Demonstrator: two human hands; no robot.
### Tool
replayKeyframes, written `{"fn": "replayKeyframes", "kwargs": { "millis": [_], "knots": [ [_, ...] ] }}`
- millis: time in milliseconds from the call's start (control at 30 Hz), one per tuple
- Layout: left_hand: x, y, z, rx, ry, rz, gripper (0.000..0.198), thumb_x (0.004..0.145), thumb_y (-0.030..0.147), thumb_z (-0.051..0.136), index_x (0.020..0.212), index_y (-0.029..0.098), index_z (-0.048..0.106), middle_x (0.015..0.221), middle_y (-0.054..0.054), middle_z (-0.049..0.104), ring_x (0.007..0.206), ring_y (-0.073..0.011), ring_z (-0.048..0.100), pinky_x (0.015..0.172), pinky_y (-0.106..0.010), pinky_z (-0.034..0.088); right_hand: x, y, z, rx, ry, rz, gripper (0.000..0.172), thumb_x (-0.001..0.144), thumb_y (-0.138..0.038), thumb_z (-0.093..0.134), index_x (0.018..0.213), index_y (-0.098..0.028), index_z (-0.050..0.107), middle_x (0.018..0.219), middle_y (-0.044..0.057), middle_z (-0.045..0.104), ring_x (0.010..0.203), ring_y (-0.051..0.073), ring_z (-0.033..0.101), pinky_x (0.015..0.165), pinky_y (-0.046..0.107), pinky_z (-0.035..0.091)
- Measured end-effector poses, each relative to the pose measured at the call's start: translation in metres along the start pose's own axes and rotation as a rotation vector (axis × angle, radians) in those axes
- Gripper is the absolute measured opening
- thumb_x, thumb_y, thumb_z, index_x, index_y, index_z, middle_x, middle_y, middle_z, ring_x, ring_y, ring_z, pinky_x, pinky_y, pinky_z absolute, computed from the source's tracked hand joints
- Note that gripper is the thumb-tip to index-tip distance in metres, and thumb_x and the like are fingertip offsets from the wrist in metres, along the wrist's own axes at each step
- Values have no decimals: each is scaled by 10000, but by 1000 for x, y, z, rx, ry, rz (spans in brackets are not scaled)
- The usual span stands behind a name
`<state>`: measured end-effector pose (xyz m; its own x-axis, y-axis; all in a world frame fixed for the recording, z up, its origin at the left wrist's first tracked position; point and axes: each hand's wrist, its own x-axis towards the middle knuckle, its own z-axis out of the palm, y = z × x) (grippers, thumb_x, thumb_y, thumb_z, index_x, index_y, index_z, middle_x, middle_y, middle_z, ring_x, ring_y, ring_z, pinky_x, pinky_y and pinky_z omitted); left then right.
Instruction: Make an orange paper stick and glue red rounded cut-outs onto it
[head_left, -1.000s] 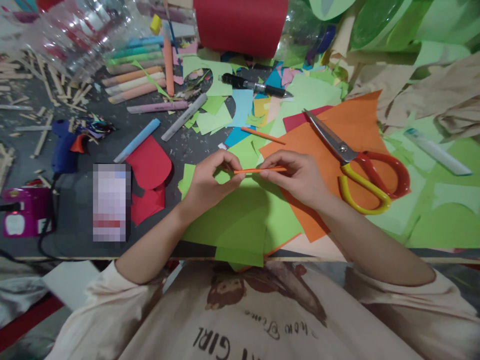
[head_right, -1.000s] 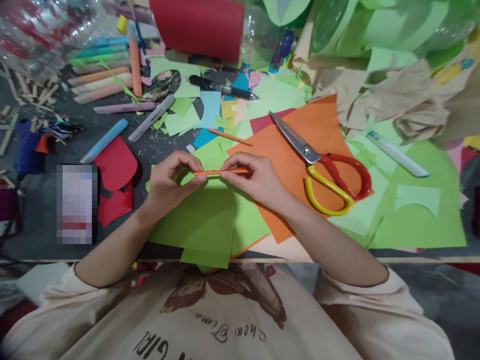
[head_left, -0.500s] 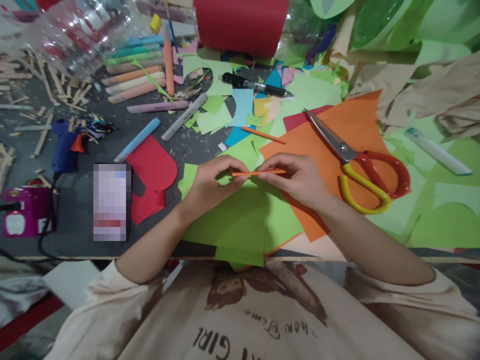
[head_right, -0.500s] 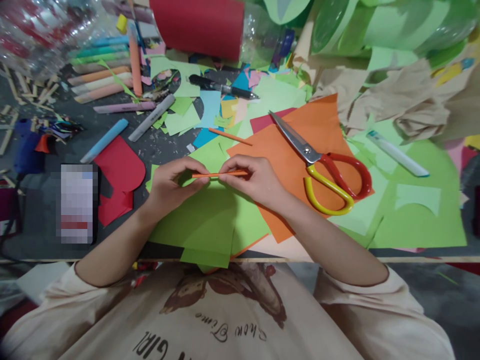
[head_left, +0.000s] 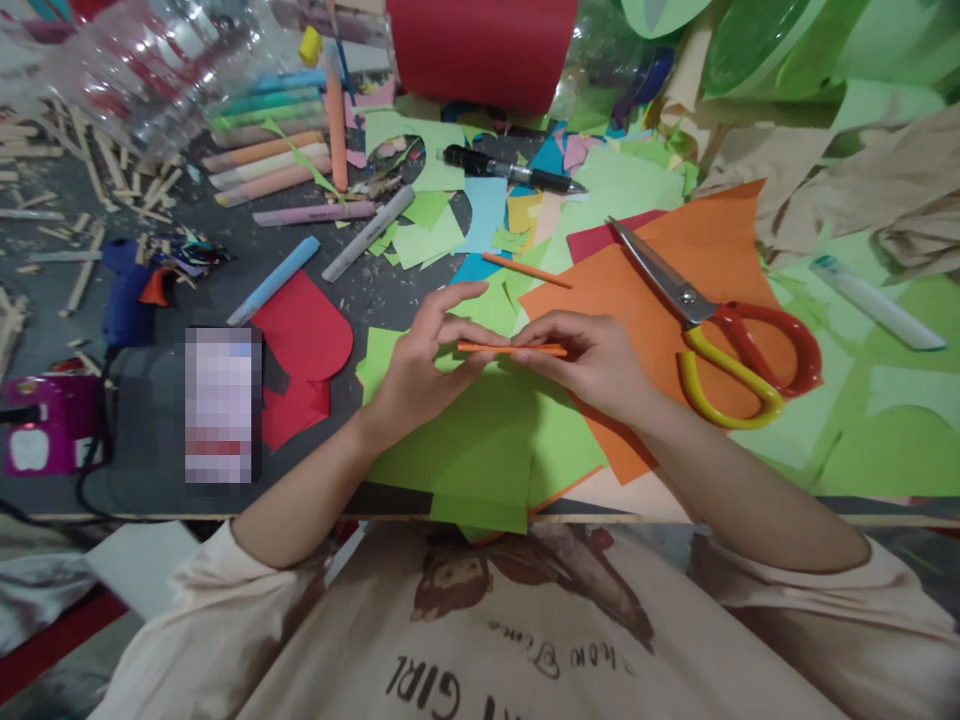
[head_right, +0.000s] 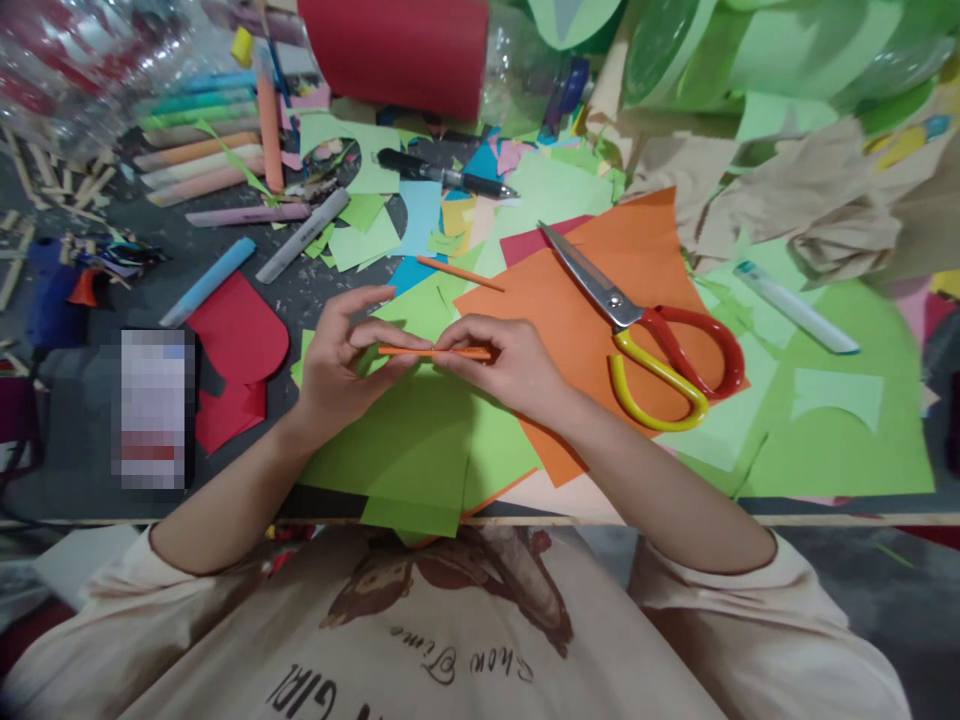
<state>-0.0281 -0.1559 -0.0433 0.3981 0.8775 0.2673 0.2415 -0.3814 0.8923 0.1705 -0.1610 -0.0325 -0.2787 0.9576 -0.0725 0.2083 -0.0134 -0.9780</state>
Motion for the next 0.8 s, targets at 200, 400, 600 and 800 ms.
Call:
{"fn": "replayKeyframes", "kwargs": {
  "millis": [200,400,600,800],
  "knots": [
    [-1,-5,0,-80,131,60,532,843,235,683,1305,287,424,904,16,708,871,-142,701,845,-306,544,1,5,-3,18,60,7,222,724,-384,758,845,-202,718,815,38,729,654,152,642,563,276,519],
    [0,-2,-2,-54,88,26,486,856,313,663,1287,245,448,919,-16,705,859,-141,689,753,-257,545,1,2,-2,48,96,-12,173,722,-377,765,733,-205,748,768,38,752,683,172,686,620,300,558],
    [4,1,-3,121,9,123,102,851,279,659,895,191,684,846,-45,741,776,-139,679,715,-256,509,0,1,-2,41,57,7,113,715,-326,765,736,-215,774,764,43,772,642,170,689,577,290,541],
    [4,3,-2,88,32,21,210,864,393,627,823,209,719,762,-39,749,684,-148,671,651,-284,501,0,0,-3,77,36,52,150,711,-341,770,800,-221,784,828,49,781,708,185,708,624,305,564]
  ]
}}
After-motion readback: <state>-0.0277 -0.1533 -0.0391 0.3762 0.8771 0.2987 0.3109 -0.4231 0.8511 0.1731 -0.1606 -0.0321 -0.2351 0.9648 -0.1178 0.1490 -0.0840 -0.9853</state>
